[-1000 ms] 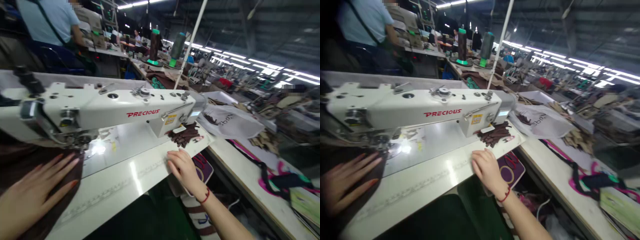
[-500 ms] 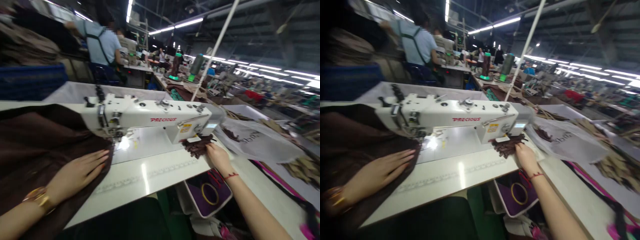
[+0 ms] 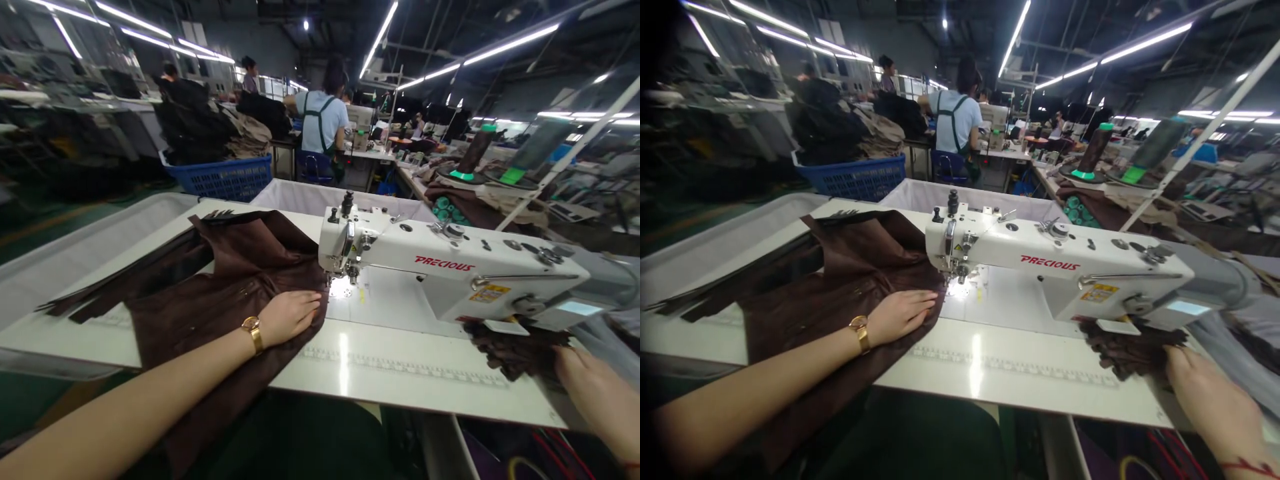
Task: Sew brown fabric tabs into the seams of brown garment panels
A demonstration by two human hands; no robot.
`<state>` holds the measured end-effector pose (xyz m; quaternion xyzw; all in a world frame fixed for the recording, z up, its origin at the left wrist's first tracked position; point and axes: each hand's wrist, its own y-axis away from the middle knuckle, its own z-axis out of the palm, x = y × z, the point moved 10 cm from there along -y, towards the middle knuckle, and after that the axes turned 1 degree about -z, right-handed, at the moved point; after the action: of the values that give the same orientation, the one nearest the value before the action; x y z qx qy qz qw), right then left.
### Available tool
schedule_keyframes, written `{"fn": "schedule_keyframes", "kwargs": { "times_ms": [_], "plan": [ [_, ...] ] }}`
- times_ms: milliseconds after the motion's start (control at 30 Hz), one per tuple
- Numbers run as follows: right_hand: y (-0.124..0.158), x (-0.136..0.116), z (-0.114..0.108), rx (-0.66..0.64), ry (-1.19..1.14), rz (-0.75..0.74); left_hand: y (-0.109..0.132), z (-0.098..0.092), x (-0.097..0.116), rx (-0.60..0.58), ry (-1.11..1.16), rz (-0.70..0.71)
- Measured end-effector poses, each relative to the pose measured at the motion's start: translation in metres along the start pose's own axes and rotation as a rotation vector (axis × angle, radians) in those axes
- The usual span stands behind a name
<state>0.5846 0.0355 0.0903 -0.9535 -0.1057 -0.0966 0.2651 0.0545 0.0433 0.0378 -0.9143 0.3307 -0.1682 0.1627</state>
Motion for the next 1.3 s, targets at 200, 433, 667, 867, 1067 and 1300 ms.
{"fn": "schedule_keyframes", "kwargs": {
  "times_ms": [200, 433, 667, 867, 1067, 1300],
  "plan": [
    [-0.014, -0.147, -0.048, -0.041, -0.018, -0.186, -0.003, -0.006, 0.005, -0.017, 0.18, -0.052],
    [-0.054, -0.381, -0.055, -0.529, -0.949, -0.25, 0.003, -0.039, 0.041, -0.118, 0.515, -0.161],
    [-0.064, -0.419, -0.032, -0.854, -1.778, 0.194, 0.082, -0.067, -0.043, -0.188, 0.828, -0.733],
    [-0.044, -0.435, -0.017, -0.955, -2.105, 0.553, 0.11, -0.068, -0.041, -0.186, 0.977, -0.856],
    [-0.046, -0.43, -0.027, -0.818, -2.064, 0.542, 0.109, -0.079, -0.043, -0.187, 0.893, -0.765],
    [-0.067, -0.42, -0.059, -0.445, -1.793, 0.175, 0.075, -0.119, -0.02, -0.033, 0.239, -0.318]
  ]
}}
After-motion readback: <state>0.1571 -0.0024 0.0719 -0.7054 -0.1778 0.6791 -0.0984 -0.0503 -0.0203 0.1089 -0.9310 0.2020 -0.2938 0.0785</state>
